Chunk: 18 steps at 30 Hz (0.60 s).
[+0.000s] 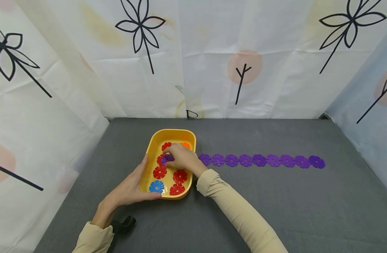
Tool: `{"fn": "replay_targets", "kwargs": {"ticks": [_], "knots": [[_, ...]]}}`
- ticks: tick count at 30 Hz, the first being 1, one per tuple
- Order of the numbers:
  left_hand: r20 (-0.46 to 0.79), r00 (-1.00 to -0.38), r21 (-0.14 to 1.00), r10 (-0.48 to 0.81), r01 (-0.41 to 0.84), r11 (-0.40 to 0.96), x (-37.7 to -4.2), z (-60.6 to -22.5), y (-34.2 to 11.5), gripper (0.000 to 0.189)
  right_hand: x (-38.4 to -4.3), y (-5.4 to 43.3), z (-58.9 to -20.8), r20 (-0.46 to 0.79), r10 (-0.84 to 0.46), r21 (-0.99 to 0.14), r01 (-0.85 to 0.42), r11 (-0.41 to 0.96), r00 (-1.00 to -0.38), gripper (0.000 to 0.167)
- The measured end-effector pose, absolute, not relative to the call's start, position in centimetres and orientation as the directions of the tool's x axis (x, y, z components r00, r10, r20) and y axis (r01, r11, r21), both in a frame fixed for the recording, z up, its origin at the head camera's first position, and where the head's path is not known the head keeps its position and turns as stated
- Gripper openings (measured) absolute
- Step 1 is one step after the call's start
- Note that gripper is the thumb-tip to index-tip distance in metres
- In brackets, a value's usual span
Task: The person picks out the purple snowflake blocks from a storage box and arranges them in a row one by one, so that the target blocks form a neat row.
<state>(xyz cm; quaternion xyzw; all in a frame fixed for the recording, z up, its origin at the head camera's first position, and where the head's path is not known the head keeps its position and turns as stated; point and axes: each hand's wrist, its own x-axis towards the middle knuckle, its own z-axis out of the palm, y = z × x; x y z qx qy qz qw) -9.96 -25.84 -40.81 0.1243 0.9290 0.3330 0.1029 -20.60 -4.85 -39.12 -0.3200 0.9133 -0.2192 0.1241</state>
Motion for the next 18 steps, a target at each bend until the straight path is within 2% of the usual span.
{"fn": "replay_targets", "kwargs": {"ticks": [7,18], "knots": [[-0.102,-0.947,0.643,0.305,0.172,0.747,-9.96,-40.80,-25.83,0.132,-20.50,-4.95,-39.13,-0.091,-0.621,-0.462,-0.519,0.719,-0.779,0.050],[-0.101,-0.945,0.655,0.312,0.172,0.736,-10.03,-40.77,-25.87,0.132,-20.95,-4.93,-39.41,-0.042,-0.652,-0.503,-0.547,0.669,-0.757,0.042]]}}
